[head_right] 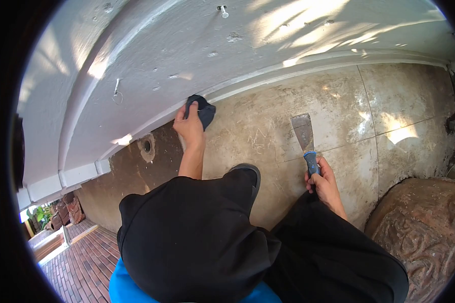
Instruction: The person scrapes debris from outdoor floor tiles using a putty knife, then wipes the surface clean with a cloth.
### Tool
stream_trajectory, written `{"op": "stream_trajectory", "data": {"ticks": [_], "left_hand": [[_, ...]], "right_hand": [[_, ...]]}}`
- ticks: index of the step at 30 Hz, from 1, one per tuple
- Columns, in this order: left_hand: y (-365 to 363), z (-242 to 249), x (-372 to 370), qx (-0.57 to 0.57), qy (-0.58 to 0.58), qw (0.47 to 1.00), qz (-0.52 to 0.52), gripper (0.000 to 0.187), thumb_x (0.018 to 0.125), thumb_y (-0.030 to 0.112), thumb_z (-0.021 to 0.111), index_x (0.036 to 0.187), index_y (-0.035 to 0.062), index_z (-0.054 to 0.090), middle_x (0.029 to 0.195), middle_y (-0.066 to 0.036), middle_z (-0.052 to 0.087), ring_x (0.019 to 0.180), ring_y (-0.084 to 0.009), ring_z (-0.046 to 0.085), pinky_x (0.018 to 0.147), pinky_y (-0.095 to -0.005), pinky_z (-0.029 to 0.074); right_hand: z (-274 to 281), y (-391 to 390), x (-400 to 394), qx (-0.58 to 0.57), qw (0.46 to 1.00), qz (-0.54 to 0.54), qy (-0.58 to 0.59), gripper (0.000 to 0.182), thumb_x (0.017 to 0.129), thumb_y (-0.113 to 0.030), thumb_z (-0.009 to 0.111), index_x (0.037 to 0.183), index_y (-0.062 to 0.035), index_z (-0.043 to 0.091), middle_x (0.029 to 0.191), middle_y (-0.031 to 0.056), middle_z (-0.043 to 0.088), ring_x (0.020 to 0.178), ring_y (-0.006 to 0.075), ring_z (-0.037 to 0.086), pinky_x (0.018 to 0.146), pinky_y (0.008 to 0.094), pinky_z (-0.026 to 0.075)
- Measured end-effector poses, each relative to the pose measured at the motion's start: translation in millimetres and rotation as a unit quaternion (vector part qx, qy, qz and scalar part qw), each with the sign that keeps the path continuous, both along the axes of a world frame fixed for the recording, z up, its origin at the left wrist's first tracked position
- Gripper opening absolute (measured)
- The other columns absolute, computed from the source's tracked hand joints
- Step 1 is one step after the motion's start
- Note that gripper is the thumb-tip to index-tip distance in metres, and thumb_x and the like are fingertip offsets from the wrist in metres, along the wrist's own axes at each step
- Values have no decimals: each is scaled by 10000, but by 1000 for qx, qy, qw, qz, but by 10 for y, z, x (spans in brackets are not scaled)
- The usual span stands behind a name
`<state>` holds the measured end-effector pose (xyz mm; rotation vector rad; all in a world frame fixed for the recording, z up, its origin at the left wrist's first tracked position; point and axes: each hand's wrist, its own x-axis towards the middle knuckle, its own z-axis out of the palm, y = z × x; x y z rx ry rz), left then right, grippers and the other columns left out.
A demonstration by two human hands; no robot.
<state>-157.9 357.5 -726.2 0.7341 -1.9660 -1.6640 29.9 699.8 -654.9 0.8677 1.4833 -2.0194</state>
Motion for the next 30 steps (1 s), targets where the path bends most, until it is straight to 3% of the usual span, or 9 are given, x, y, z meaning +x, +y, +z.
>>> {"op": "stream_trajectory", "data": {"ticks": [6,9,11,13,15,17,20,23,30], "left_hand": [[-752,198,66,96,57,981,159,140,878,45,710,979,-33,654,928,-99,687,777,-155,656,707,-285,555],[-522,16,3,11,67,990,122,170,879,65,721,1003,-28,652,945,-85,679,785,-140,633,707,-284,547],[-143,-135,-72,-61,57,994,64,180,878,74,728,1007,-26,652,944,-67,672,793,-121,611,720,-270,529],[433,124,-73,36,4,999,-9,222,872,90,745,1037,-38,669,953,-62,678,811,-110,611,743,-253,513],[746,56,-49,6,-11,991,-133,303,856,142,765,1075,-52,687,938,-61,699,828,-113,621,755,-262,513],[1073,244,70,99,-51,969,-220,324,862,155,767,1107,-44,692,919,-41,701,813,-88,613,745,-246,506],[1232,251,300,191,-86,928,-307,259,920,127,727,1130,-17,678,989,-41,703,841,-71,633,755,-234,521],[1168,272,517,332,-127,899,-255,263,922,142,720,1124,-17,667,963,-32,694,827,-74,621,721,-231,505],[231,199,701,356,-3,934,0,135,926,128,663,1029,46,630,962,-42,667,839,-135,637,744,-275,536]], "right_hand": [[32,-16,-65,-7,1000,13,8,410,711,18,497,1108,-85,510,763,41,569,583,122,532,511,255,408],[35,-37,-77,-11,1000,17,5,412,714,20,496,1112,-86,503,761,41,567,585,123,530,512,256,405],[53,-51,-81,-14,1000,16,2,412,713,22,495,1110,-87,498,760,42,567,586,125,530,512,257,404],[76,-66,-79,-18,1000,12,3,410,712,24,495,1106,-89,493,759,42,566,586,126,532,511,257,406],[100,-75,-71,-13,1000,9,5,404,712,26,495,1099,-90,492,759,43,568,584,126,533,508,257,406],[101,-69,-61,-9,1000,8,9,403,711,26,495,1097,-91,492,760,44,570,582,127,533,505,256,405],[78,-55,-40,-5,1000,3,10,409,710,26,494,1102,-92,494,761,44,573,579,126,533,501,254,402],[122,-55,-40,1,1000,-5,5,411,711,23,493,1105,-93,496,762,42,573,579,121,530,500,249,398],[103,-7,-57,14,1000,14,16,414,719,11,501,1118,-98,502,774,29,572,584,101,519,510,238,390]]}}
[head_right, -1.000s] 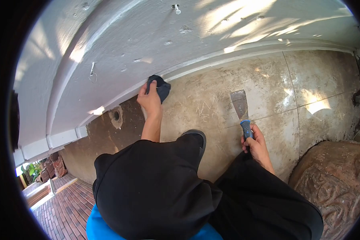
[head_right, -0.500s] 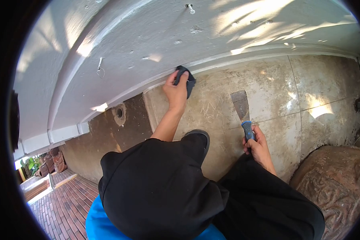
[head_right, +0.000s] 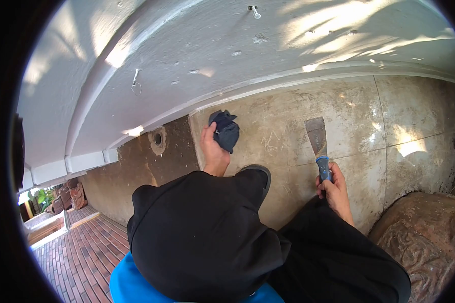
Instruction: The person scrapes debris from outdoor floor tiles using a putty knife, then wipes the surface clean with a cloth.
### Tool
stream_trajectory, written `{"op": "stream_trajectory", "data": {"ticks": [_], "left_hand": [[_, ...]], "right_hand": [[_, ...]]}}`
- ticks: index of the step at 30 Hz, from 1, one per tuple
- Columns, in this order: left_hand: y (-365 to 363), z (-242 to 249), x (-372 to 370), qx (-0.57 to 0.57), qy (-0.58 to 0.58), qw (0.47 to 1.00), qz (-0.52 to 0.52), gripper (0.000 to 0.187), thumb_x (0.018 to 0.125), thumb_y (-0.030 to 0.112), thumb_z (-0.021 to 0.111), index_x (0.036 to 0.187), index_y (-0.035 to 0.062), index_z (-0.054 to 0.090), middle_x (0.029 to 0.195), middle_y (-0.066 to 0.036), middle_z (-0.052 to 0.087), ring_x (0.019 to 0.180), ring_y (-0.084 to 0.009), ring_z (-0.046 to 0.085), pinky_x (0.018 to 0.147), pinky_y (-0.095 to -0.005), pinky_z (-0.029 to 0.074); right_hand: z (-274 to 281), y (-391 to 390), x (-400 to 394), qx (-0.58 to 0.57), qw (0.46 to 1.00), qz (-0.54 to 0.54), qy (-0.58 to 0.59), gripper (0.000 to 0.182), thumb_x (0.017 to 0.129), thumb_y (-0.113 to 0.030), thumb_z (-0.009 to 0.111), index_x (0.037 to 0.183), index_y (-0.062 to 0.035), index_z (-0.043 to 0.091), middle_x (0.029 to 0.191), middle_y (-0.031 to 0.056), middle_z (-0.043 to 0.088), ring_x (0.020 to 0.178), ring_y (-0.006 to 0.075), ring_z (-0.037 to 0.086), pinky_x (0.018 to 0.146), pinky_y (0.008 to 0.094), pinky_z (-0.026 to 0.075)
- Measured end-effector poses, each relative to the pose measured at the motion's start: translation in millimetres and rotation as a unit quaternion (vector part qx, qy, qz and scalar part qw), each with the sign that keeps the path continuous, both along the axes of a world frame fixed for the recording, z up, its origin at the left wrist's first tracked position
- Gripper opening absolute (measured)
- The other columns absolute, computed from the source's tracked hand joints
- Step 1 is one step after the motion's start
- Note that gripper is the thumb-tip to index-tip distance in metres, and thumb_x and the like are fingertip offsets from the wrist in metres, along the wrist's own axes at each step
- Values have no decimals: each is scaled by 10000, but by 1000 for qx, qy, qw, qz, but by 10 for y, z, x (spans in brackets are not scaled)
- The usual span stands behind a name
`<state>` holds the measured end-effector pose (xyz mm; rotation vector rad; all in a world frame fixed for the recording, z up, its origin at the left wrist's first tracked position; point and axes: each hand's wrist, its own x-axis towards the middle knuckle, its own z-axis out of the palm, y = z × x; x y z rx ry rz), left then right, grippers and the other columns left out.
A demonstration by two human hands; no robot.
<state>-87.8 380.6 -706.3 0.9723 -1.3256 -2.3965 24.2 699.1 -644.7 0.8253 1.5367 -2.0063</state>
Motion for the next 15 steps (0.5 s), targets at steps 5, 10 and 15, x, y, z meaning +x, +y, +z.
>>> {"op": "stream_trajectory", "data": {"ticks": [5,10,15], "left_hand": [[-652,275,-193,-109,-17,986,128,187,939,134,615,1097,37,596,1055,-84,661,934,-243,690,805,-380,594],[-851,-4,-510,-70,-70,981,167,233,939,85,631,1153,10,578,1100,-118,670,911,-265,719,770,-375,630],[210,-271,-747,40,-83,996,3,248,912,47,687,1131,-13,588,1097,-139,684,981,-264,704,841,-384,606]], "right_hand": [[18,-28,-30,0,1000,4,-12,413,731,18,497,1127,-100,507,783,25,573,586,95,512,508,237,387],[16,-58,-27,1,1000,7,-9,408,741,32,490,1127,-96,511,783,27,574,586,95,511,503,235,386],[2,-40,22,4,1000,-4,3,415,732,38,492,1127,-88,515,776,32,575,583,99,515,502,233,391]]}}
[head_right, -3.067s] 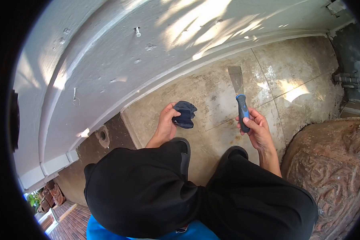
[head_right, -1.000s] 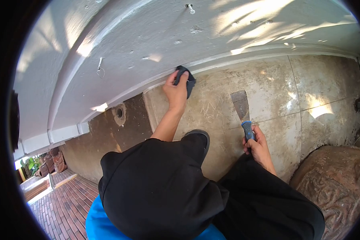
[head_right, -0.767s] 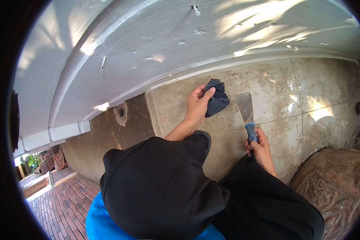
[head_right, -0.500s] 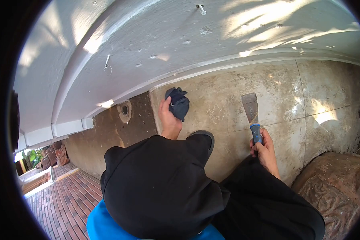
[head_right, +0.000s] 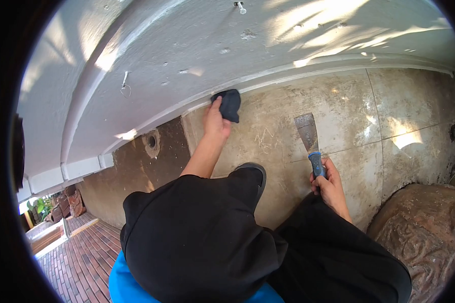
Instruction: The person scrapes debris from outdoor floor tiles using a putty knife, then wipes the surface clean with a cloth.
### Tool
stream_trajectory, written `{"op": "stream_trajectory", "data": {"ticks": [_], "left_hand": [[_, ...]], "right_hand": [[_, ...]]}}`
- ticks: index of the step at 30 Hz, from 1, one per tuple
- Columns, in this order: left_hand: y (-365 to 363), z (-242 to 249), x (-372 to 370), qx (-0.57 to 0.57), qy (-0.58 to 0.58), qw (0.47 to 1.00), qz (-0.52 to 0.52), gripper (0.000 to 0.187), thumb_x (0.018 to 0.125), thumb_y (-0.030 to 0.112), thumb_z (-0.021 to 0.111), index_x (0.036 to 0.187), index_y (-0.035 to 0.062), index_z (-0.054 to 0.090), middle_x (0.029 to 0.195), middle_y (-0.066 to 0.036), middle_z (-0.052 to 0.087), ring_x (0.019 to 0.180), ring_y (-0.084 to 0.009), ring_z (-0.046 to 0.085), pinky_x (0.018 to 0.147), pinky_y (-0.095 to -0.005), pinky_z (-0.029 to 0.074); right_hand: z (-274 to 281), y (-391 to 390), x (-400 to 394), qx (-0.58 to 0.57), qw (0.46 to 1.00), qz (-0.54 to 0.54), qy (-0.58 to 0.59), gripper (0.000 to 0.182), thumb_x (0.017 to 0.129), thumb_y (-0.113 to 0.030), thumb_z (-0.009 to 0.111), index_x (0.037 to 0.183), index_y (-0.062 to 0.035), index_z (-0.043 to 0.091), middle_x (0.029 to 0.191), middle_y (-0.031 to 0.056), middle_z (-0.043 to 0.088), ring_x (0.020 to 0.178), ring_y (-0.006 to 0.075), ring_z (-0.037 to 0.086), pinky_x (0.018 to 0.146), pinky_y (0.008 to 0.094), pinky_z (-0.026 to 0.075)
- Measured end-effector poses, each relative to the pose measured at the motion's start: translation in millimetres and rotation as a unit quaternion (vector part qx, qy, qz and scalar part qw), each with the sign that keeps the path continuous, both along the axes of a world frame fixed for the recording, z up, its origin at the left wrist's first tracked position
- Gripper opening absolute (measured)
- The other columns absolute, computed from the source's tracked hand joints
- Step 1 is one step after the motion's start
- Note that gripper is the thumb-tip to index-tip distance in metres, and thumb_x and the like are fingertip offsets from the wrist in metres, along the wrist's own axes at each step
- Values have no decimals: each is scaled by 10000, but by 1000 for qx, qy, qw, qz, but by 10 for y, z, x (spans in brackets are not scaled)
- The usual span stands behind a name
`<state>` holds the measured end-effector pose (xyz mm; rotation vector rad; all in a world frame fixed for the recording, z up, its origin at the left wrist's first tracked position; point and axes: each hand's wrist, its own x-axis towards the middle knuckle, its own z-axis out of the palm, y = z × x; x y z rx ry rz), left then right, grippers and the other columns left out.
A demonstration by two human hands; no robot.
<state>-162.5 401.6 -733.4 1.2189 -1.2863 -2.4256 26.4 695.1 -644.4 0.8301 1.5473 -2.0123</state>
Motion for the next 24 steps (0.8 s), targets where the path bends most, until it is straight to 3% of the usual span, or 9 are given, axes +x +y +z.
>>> {"op": "stream_trajectory", "data": {"ticks": [3,6,10,11,13,15,20,22,24], "left_hand": [[644,100,1,119,33,975,-187,240,921,82,698,1122,-20,614,1075,-136,689,967,-235,696,885,-367,585],[960,365,114,191,-6,942,-276,257,932,137,697,1143,9,624,1061,-91,691,951,-198,687,873,-339,564],[576,161,-5,216,-19,955,-202,276,967,167,638,1173,-16,624,1166,-140,694,1059,-233,684,959,-347,549],[368,206,-69,196,-24,968,-153,276,996,192,588,1192,1,621,1162,-148,693,1034,-220,689,911,-334,558],[-331,84,-111,146,-3,986,-87,267,1031,223,479,1158,29,612,1026,-130,672,800,-212,641,660,-280,558],[-854,187,18,154,19,987,-40,281,1032,231,469,1123,7,613,978,-122,670,785,-213,646,566,-257,553],[-1504,427,300,38,84,992,86,285,1025,139,399,1121,-45,594,1006,-140,677,745,-192,661,600,-259,578],[-1545,279,345,32,101,994,12,300,1032,145,407,1173,-43,593,1065,-153,691,838,-220,690,711,-295,600],[-961,388,327,-7,51,999,4,314,1036,156,427,1210,-44,595,1131,-162,696,958,-249,699,859,-339,587]], "right_hand": [[0,11,13,1,1000,-6,0,419,729,41,491,1128,-85,515,774,35,575,582,103,518,502,233,393],[9,26,27,2,1000,-12,0,418,730,38,491,1129,-85,515,775,38,575,583,105,520,503,233,394],[3,24,33,-2,1000,-19,1,413,735,35,493,1129,-89,514,780,35,576,589,103,521,509,233,395],[1,30,36,1,1000,-16,-4,412,737,34,493,1129,-90,513,781,33,576,591,101,520,510,234,395],[-8,41,34,5,1000,-11,-14,409,742,33,493,1130,-93,513,784,29,576,595,98,518,514,235,395],[-31,54,29,2,1000,-6,-12,406,750,30,494,1135,-97,512,783,23,573,597,95,514,516,236,394],[-46,42,-28,-4,1000,-3,-12,378,777,20,490,1136,-97,510,779,10,566,598,90,508,514,238,388],[-22,14,-58,-2,1000,-4,-10,342,797,10,504,1123,-93,513,769,1,555,599,87,505,512,241,385],[-47,24,-69,0,1000,0,-6,276,842,-38,559,1115,-75,547,752,-6,547,597,80,508,513,241,390]]}}
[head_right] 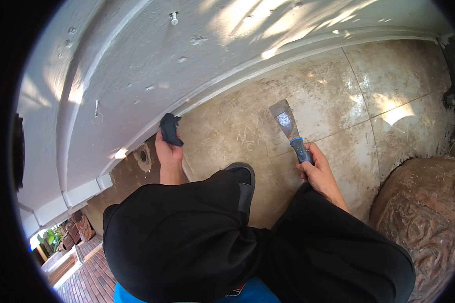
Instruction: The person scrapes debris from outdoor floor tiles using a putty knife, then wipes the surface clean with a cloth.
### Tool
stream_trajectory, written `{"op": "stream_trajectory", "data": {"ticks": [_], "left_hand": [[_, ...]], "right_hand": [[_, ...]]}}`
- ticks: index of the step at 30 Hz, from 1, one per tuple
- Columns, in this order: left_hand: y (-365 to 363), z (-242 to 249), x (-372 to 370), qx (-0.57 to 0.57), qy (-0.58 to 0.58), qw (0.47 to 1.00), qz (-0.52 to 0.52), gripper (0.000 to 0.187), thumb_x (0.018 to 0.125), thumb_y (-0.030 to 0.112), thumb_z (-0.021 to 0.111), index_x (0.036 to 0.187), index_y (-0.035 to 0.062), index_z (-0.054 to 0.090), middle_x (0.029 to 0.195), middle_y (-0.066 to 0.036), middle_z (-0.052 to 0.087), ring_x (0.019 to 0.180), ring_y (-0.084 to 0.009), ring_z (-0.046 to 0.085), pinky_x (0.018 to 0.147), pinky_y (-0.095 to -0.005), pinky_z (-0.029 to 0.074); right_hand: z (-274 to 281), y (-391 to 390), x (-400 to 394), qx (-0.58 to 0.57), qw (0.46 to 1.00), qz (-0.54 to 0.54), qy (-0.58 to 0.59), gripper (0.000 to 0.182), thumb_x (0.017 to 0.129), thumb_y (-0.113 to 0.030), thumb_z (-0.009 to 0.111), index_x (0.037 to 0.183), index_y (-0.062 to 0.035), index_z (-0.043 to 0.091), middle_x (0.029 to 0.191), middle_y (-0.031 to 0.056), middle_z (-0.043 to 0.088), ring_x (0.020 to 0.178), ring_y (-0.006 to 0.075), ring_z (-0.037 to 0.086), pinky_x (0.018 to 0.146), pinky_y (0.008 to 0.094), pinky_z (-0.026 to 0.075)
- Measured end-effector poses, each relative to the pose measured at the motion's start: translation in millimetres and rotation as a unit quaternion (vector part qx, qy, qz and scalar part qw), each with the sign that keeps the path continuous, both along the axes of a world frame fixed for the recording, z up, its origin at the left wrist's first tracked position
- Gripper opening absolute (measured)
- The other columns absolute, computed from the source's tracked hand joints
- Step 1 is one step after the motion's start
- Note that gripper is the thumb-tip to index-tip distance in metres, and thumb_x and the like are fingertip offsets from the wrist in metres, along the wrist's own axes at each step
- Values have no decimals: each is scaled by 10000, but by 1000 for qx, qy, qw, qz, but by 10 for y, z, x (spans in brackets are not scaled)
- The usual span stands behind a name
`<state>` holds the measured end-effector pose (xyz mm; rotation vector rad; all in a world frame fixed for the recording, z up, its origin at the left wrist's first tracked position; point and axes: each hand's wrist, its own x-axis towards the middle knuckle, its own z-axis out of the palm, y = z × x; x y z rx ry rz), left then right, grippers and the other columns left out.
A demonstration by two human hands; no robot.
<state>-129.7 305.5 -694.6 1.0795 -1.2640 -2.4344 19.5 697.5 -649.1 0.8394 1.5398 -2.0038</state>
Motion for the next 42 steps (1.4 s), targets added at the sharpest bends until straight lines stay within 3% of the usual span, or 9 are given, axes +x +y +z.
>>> {"op": "stream_trajectory", "data": {"ticks": [1,4,6,8,15,24,27,36,42], "left_hand": [[349,80,20,-2,-28,999,-39,320,1034,169,451,1220,-43,601,1180,-161,692,1047,-271,690,966,-364,552],[1011,91,201,81,-40,971,-222,225,940,72,606,1144,-23,614,1097,-154,701,1019,-253,698,903,-379,584],[1374,187,339,67,-25,939,-337,364,946,91,531,1289,-34,536,1161,-155,673,1011,-261,693,920,-401,569],[1620,304,445,74,-32,918,-388,350,906,52,529,1238,-49,580,1065,-135,703,959,-209,696,857,-333,574],[1642,196,749,91,-28,810,-579,333,910,105,520,1205,-39,578,1015,-137,700,849,-200,701,770,-326,580],[1689,240,628,-112,17,756,-645,121,876,110,732,860,9,665,912,-66,688,782,-120,631,764,-280,508],[1770,181,501,-245,133,746,-605,85,828,55,741,851,20,667,927,-53,688,828,-105,630,817,-287,500],[1964,107,521,-334,101,661,-664,208,819,58,720,1013,-15,741,921,-94,743,841,-122,686,776,-260,532],[1839,139,479,-375,108,684,-617,215,836,72,727,1032,-17,738,889,-118,747,813,-142,698,753,-271,538]], "right_hand": [[-13,21,-16,1,1000,2,3,247,864,-62,587,1110,-66,564,743,-9,543,596,77,510,514,241,392],[19,198,-153,151,985,62,64,248,906,-164,673,1114,-39,623,745,-10,564,574,74,509,520,237,409],[-129,475,-246,231,960,73,143,310,889,-218,744,1117,-22,668,763,2,619,569,72,531,528,234,434],[22,710,-448,237,960,44,144,315,867,-216,772,1102,-25,684,760,5,636,573,72,551,520,234,437],[-63,1573,-977,328,935,-3,132,329,800,-238,822,1021,-11,734,739,17,663,556,77,574,486,230,417],[33,1107,-1755,337,917,144,158,284,776,-248,798,941,-20,765,639,15,622,498,79,501,460,249,376],[-18,1411,-1888,344,909,159,173,256,773,-220,791,912,-7,763,640,18,628,481,79,483,439,261,364],[-61,960,-2095,363,878,219,222,235,751,-215,808,890,-29,772,642,9,639,501,88,495,463,252,379],[-137,1209,-2183,345,893,221,184,236,743,-213,816,887,-31,771,656,17,652,496,86,493,453,256,384]]}}
